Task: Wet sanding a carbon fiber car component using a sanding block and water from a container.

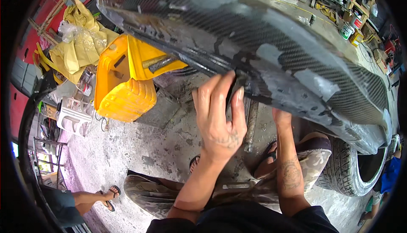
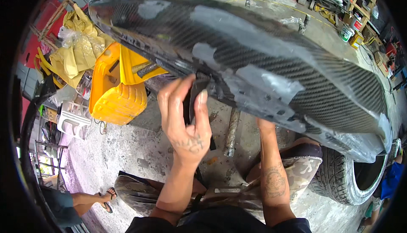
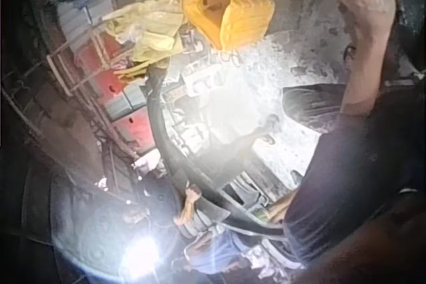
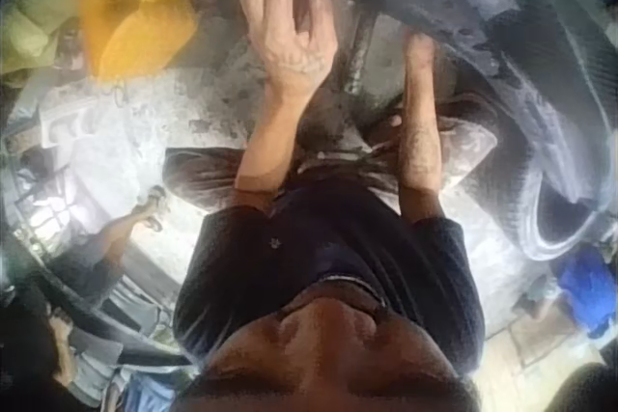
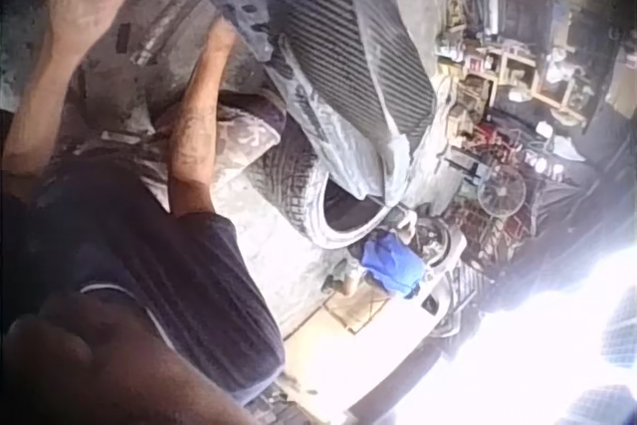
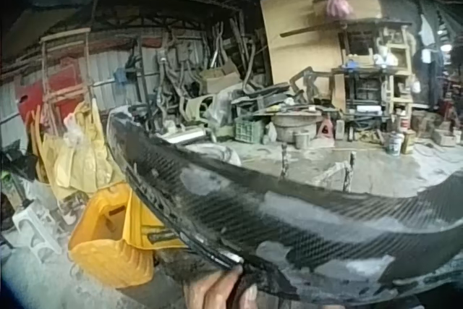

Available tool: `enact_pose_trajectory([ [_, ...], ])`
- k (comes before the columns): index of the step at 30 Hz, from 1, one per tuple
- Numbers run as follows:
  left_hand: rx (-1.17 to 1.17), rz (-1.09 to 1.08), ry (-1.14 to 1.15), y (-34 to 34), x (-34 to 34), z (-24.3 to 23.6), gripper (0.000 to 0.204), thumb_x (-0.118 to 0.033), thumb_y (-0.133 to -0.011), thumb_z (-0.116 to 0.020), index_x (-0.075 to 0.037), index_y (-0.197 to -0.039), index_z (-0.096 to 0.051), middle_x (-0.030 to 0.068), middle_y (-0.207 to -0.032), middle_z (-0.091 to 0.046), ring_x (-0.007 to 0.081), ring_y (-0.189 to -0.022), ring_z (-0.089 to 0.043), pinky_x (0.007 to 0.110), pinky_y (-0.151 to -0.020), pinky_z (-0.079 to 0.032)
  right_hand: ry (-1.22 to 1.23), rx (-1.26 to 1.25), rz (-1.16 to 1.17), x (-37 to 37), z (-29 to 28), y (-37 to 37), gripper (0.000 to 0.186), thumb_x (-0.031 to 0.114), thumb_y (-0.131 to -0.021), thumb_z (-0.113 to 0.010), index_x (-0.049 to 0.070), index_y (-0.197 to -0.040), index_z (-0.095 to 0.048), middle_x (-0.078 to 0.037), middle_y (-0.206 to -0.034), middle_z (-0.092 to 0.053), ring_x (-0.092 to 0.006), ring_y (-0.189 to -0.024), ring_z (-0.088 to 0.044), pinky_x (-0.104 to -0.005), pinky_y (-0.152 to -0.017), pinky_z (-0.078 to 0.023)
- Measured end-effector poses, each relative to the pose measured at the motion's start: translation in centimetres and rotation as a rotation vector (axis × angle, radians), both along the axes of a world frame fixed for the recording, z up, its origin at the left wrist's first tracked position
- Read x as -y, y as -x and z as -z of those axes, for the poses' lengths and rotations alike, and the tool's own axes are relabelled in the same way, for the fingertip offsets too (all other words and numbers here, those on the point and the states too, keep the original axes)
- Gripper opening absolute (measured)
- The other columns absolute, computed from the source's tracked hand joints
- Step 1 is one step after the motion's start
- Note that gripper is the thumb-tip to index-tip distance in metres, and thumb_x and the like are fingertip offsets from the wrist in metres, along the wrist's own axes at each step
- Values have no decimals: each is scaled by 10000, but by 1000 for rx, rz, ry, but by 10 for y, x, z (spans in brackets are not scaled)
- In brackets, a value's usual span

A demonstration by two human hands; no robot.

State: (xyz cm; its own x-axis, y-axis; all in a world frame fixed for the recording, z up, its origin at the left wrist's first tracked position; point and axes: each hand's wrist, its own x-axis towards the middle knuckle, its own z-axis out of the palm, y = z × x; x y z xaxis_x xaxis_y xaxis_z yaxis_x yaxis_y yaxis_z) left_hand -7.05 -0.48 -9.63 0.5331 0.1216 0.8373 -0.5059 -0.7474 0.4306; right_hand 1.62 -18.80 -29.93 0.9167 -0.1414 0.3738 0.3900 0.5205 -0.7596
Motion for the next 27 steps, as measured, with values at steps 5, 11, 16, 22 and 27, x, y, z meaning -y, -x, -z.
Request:
enact_pose_trajectory([
  [5,-10,24,-4,0,9,4,270,-14,-879,-645,40,-1142,-610,164,-1068,-584,297,-964,-577,378,-843,-470,190,-28,8,17,27,-7,592,457,-977,-536,81,-1420,-426,-50,-1449,-465,-222,-1333,-422,-394,-1145,-296],
  [11,25,2,27,-6,12,1,269,-2,-869,-661,45,-1131,-616,164,-1061,-584,288,-955,-578,376,-840,-470,278,-61,143,2,20,-3,548,404,-994,-511,72,-1419,-418,-82,-1449,-454,-249,-1330,-431,-399,-1126,-331],
  [16,25,3,26,-1,4,9,283,-42,-882,-654,33,-1151,-612,150,-1072,-599,313,-939,-567,399,-820,-449,137,-8,-22,3,12,-4,621,454,-970,-543,100,-1455,-388,-71,-1476,-432,-246,-1354,-410,-416,-1141,-313],
  [22,-94,49,309,17,-20,26,259,-10,-889,-645,35,-1138,-585,154,-1093,-580,287,-961,-585,368,-829,-484,74,-109,66,13,19,-1,642,508,-939,-577,124,-1429,-418,-28,-1452,-452,-242,-1333,-423,-417,-1138,-314],
  [27,-286,30,393,44,-44,61,253,-17,-906,-629,30,-1146,-565,160,-1098,-568,273,-948,-587,356,-808,-489,824,-343,210,12,-45,41,609,322,-884,-712,54,-1375,-469,-83,-1392,-500,-261,-1290,-467,-426,-1110,-360],
])
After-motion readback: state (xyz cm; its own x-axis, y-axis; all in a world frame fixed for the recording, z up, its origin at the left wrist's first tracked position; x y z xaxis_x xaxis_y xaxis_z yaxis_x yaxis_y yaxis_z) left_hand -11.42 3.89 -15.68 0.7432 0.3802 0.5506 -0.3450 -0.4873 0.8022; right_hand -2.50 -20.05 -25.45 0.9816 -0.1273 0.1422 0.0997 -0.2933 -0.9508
